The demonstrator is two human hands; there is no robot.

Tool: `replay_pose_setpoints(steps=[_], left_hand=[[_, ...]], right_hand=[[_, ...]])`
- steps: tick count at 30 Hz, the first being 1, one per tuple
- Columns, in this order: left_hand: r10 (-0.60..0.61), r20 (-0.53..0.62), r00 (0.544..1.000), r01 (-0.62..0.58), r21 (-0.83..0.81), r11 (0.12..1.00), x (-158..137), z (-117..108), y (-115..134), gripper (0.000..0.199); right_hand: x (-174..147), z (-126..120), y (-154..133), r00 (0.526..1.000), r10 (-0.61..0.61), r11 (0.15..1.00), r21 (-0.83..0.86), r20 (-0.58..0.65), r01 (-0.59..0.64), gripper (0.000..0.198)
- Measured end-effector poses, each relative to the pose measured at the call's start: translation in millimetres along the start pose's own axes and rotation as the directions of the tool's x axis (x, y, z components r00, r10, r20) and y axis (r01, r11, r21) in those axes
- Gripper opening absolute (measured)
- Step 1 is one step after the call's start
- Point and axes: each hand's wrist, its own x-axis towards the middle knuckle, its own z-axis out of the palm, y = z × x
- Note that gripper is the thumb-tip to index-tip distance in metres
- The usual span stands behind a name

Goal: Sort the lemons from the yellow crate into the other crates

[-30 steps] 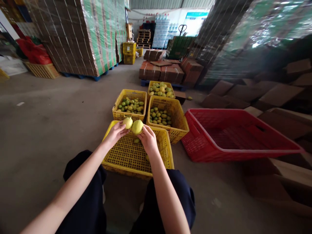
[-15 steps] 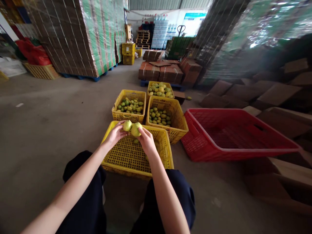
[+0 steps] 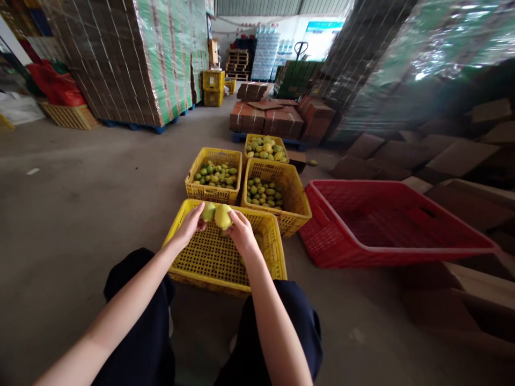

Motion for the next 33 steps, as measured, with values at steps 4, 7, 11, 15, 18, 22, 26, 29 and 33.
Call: replay_pose_setpoints(steps=[4, 7, 11, 15, 18, 22, 26, 29, 33], left_hand=[[0.003, -0.006, 1.0, -0.003, 0.038, 0.999, 4.0, -2.2, -5.1, 0.052], [0.016, -0.057, 0.998, -0.019, -0.056, 0.998, 6.8, -3.2, -8.7, 0.046], [-0.049, -0.067, 0.996, 0.035, -0.201, 0.979, 7.6, -1.3, -7.5, 0.036], [-0.159, 0.002, 0.987, 0.156, -0.213, 0.965, 2.5, 3.0, -0.5, 0.041], [-0.232, 0.058, 0.971, 0.236, -0.056, 0.97, -2.3, 4.1, 3.4, 0.049], [-0.272, 0.088, 0.958, 0.272, 0.015, 0.962, -4.7, 3.6, 5.4, 0.052], [-0.307, 0.071, 0.949, 0.312, -0.06, 0.948, -2.6, 4.6, 6.5, 0.049], [-0.345, 0.053, 0.937, 0.349, -0.115, 0.93, -0.5, 5.9, 6.4, 0.047], [-0.375, 0.025, 0.927, 0.374, -0.168, 0.912, 1.5, 6.2, 3.8, 0.043]], right_hand=[[-1.2, 0.2, -1.7, 0.999, 0.029, 0.999, 0.026, 0.036, -0.03, 0.029], [-1.7, 0.1, -2.0, 0.996, 0.05, 0.998, 0.021, 0.079, -0.052, 0.02], [-0.3, -0.9, -0.2, 0.99, 0.073, 0.997, 0.019, 0.118, -0.076, 0.022], [1.7, -0.8, 0.7, 0.985, 0.092, 0.995, 0.032, 0.145, -0.097, 0.022], [2.4, -0.1, -0.7, 0.975, 0.159, 0.985, 0.044, 0.153, -0.167, 0.022], [2.5, 1.5, -3.0, 0.953, 0.271, 0.961, 0.013, 0.137, -0.275, 0.034], [3.1, 4.1, -3.1, 0.933, 0.35, 0.937, -0.03, 0.086, -0.349, 0.047], [4.6, 4.9, -1.2, 0.926, 0.375, 0.927, -0.047, 0.053, -0.373, 0.049], [6.7, 2.3, 3.7, 0.928, 0.37, 0.929, -0.037, 0.042, -0.369, 0.045]])
